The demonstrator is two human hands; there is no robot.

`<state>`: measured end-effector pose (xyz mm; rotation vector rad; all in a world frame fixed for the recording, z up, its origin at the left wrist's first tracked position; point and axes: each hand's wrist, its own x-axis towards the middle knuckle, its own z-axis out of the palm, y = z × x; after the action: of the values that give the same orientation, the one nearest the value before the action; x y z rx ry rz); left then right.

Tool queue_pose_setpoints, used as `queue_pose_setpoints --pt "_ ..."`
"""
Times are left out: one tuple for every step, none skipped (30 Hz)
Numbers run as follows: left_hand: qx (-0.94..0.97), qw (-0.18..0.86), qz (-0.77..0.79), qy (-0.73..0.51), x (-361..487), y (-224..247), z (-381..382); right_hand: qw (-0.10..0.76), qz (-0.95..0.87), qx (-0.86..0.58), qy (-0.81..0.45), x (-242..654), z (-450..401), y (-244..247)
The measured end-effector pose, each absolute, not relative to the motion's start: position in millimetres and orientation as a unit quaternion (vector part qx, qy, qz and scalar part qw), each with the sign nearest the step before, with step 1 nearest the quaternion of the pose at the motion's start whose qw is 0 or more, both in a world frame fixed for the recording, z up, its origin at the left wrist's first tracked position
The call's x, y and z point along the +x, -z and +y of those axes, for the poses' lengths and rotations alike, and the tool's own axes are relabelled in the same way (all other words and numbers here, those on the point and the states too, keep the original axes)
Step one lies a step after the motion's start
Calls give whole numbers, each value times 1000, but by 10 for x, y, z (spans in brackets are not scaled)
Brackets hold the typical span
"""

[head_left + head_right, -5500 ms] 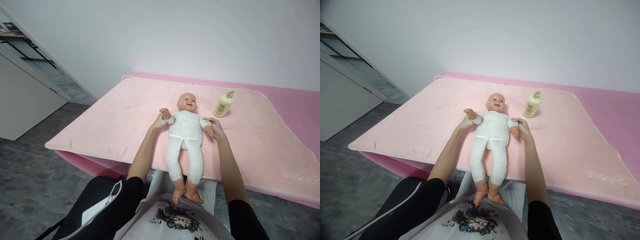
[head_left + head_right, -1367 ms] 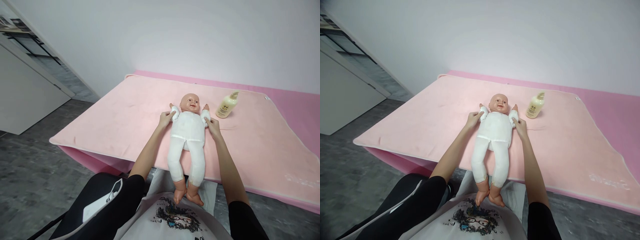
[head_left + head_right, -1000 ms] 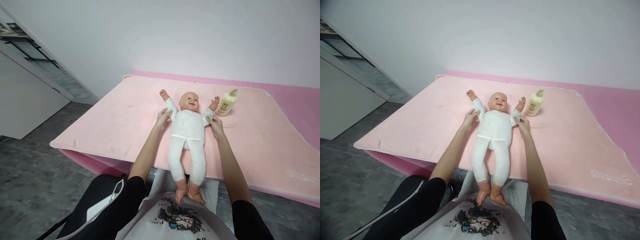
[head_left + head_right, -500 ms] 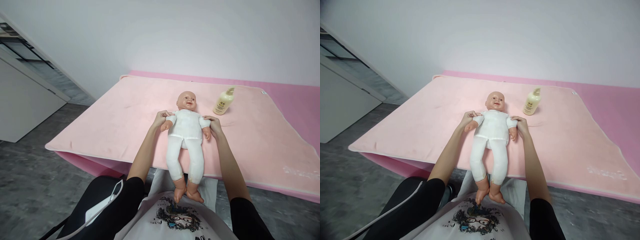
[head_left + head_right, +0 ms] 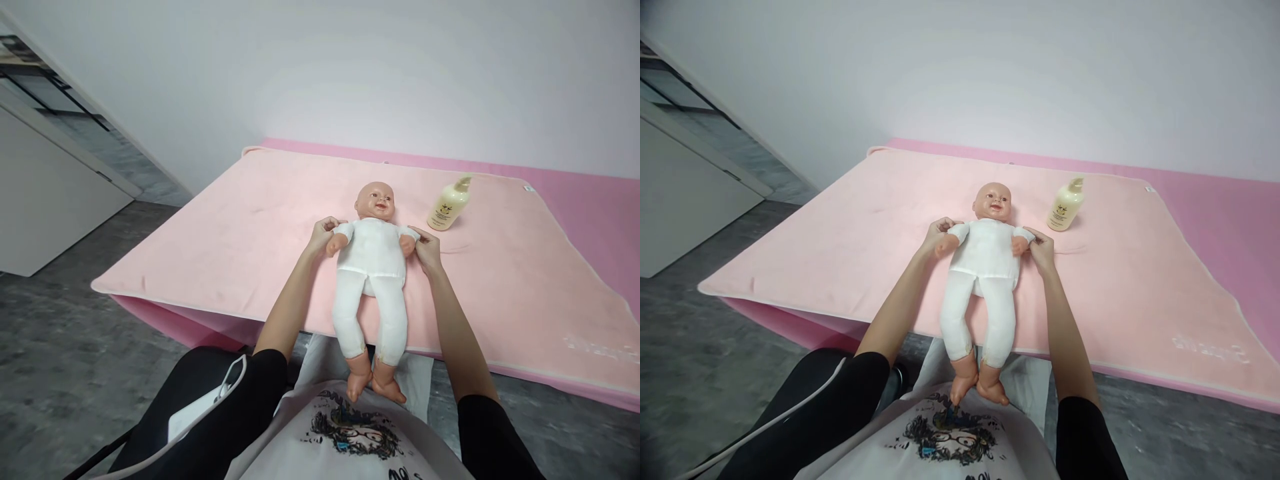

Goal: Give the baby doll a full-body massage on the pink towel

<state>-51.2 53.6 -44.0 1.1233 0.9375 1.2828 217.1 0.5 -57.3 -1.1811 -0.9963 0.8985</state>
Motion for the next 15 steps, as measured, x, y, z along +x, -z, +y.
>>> queue_pose_setpoints --pt "467 559 399 -557 -504 441 532 622 -440 -522 -384 2158 5 567" --pt "459 555 401 -566 -498 441 530 617 -443 -529 -377 2148 5 561" --pt "453 553 403 -571 -493 439 527 613 -445 -538 -370 2140 5 554" --pt "449 553 406 -573 -489 437 526 608 -448 -548 -361 2137 6 549" --pt "447 553 409 -572 -487 435 524 602 -450 -557 -352 2137 8 545" --pt "448 553 411 -569 -486 433 523 595 -454 -565 -346 2140 11 543" --pt "453 554 412 -564 -484 433 522 587 -462 -569 -344 2146 15 544" --pt "463 553 412 -557 -483 436 520 576 -471 -573 -344 2153 20 546" --pt "475 551 413 -549 -481 441 519 564 -478 -578 -345 2162 26 549" --pt "486 546 414 -542 -478 449 517 552 -482 -585 -347 2170 32 552" --pt "497 540 418 -535 -475 460 517 540 -484 -593 -348 2178 38 555" --pt "505 531 426 -530 -471 472 517 531 -485 -601 -349 2183 42 557" --pt "511 519 437 -527 -468 485 519 525 -485 -607 -348 2187 46 557" --pt "517 506 448 -525 -465 498 521 522 -485 -610 -348 2189 48 557" --pt "522 495 457 -523 -463 510 523 520 -485 -611 -348 2188 49 554"
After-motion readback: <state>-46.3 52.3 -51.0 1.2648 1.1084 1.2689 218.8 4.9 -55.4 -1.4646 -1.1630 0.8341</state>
